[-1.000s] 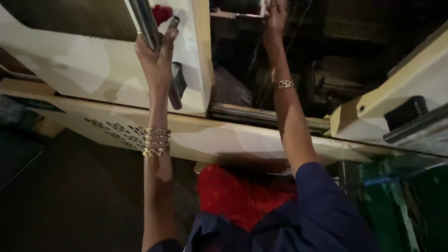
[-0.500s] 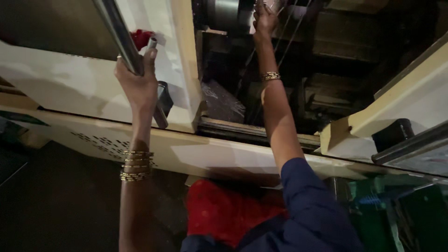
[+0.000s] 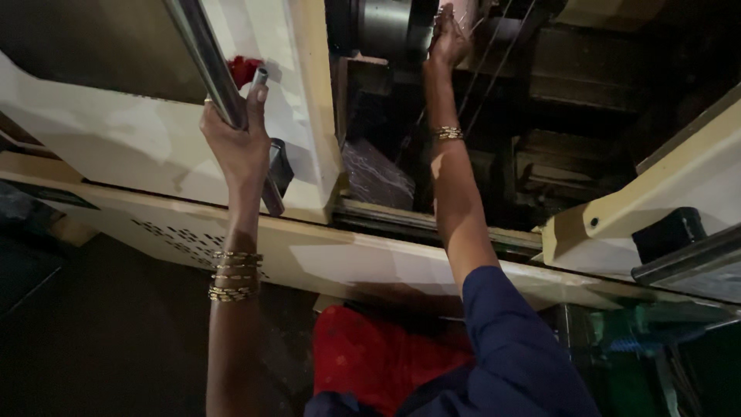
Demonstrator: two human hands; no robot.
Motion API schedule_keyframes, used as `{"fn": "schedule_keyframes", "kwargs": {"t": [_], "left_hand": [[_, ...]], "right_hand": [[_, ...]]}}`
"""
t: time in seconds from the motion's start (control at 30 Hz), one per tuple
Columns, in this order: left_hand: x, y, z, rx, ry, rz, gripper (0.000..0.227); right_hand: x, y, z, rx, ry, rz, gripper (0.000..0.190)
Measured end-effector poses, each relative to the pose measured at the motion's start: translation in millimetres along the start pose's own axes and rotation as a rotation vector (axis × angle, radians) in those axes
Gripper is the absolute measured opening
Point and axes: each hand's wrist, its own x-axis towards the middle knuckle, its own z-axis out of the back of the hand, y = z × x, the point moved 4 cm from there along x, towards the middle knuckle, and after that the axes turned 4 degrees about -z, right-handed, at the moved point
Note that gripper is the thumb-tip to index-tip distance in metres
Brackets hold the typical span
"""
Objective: The person repeatedly retrieves cylindrical metal rods from a green parts bin, wipes them with a cloth, and inserts them into a slot on a large white machine. The person also uses a digital caliper to measure a rod and a ratchet wrench to tighten a fastener on the machine.
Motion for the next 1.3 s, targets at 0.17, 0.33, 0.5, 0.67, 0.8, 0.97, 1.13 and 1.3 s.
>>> {"fn": "schedule_keyframes", "kwargs": {"t": [0.17, 0.33, 0.5, 0.67, 0.8, 0.97, 1.13, 1.3], "left_hand": [[-4, 8, 1, 0.026, 0.01, 0.04, 0.028], [-6, 11, -1, -0.009, 0.032, 0.108, 0.031], [-2, 5, 0, 0.02, 0.01, -0.002, 0.029], [-4, 3, 0, -0.006, -0.004, -0.01, 0.031], [-2, -1, -1, -0.012, 0.007, -0.085, 0.03], [-5, 5, 2, 0.025, 0.013, 0.054, 0.033], [-4, 9, 2, 0.165, 0.028, 0.022, 0.037], [-6, 8, 2, 0.098, 0.031, 0.111, 0.037]], "right_hand": [[2, 0, 14, -0.128, -0.119, 0.023, 0.025], [6, 15, 24, 0.017, 0.248, 0.017, 0.029], [-6, 13, 23, -0.062, 0.293, -0.081, 0.036], [-4, 2, 15, -0.197, 0.029, -0.138, 0.031], [8, 17, 11, -0.029, 0.107, 0.099, 0.025], [8, 19, 27, -0.043, -0.067, 0.024, 0.023], [12, 21, 29, -0.024, -0.105, -0.072, 0.042], [12, 21, 28, -0.093, -0.168, -0.092, 0.032]]}}
